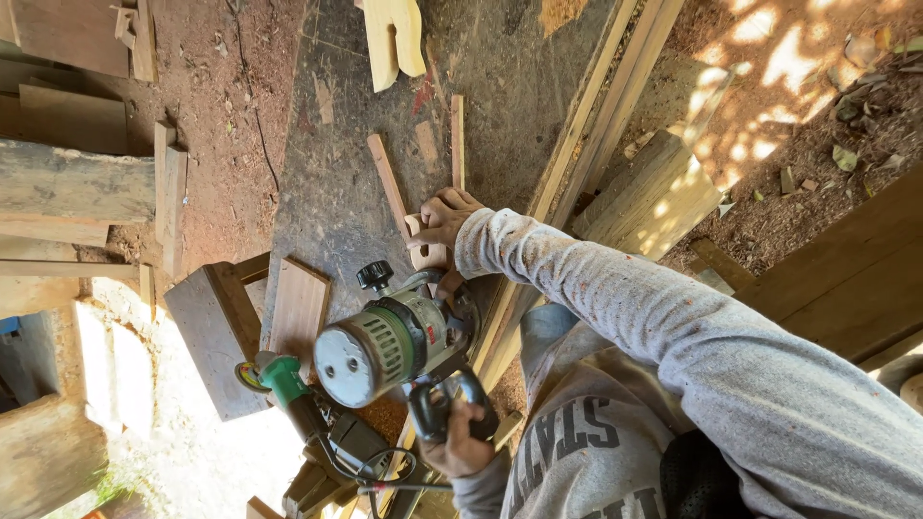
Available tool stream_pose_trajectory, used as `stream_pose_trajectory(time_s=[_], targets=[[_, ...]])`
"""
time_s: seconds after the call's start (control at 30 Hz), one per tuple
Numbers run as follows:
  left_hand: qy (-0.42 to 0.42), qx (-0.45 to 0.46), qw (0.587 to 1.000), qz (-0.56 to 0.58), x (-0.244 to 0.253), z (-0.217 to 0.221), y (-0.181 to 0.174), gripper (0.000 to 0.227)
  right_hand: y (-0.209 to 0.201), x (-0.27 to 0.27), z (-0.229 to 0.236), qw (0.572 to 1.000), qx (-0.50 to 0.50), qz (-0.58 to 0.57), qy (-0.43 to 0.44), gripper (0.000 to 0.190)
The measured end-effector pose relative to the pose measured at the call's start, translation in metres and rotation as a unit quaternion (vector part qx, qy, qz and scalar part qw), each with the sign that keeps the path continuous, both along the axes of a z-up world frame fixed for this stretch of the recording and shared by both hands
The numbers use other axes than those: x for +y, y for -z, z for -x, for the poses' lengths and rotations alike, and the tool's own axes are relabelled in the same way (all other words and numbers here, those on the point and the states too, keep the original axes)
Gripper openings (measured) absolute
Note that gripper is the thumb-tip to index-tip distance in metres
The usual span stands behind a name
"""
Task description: Using a wood router to shape and finish small wooden pieces.
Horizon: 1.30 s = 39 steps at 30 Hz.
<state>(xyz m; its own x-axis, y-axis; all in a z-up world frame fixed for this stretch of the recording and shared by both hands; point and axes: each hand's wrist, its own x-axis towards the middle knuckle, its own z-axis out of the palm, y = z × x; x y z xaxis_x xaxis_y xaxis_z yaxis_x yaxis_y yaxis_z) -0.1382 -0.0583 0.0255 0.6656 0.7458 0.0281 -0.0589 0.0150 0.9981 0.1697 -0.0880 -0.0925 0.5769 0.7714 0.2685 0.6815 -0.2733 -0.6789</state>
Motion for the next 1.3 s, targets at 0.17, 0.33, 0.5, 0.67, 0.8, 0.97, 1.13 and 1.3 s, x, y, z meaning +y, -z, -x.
stream_pose_trajectory(time_s=[0.17, 0.33, 0.5, 0.67, 0.8, 0.97, 1.13, 1.3], targets=[[-0.029, 0.049, 0.998, 0.025, 0.033, -0.03, -0.057, 0.042, -0.003, -0.002, -0.003, 0.999, -0.033, -0.013, -0.011, 0.08], [-0.052, 0.199, 0.976, -0.075, 0.111, -0.062, -0.062, 0.045, -0.025, 0.022, -0.003, 0.991, 0.009, 0.053, 0.123, 0.078], [-0.002, 0.273, 0.954, -0.121, 0.156, -0.116, -0.094, 0.032, -0.015, 0.08, -0.018, 0.951, 0.093, 0.267, 0.126, 0.039], [-0.017, 0.332, 0.926, -0.177, 0.186, -0.149, -0.111, 0.017, 0.056, 0.094, -0.018, 0.967, -0.046, 0.217, 0.128, 0.058], [0.039, 0.412, 0.882, -0.226, 0.205, -0.175, -0.131, 0.018, -0.006, 0.062, -0.017, 0.954, 0.158, 0.219, 0.128, 0.042], [0.079, 0.441, 0.863, -0.234, 0.223, -0.199, -0.136, 0.024, -0.007, 0.016, -0.006, 0.945, 0.27, 0.097, 0.159, 0.035], [0.105, 0.494, 0.825, -0.256, 0.238, -0.217, -0.135, 0.031, 0.009, -0.005, -0.017, 0.921, 0.289, -0.198, 0.172, 0.015], [0.151, 0.569, 0.734, -0.339, 0.258, -0.232, -0.12, 0.046, -0.073, -0.015, -0.018, 0.827, 0.423, -0.296, 0.222, 0.016]])
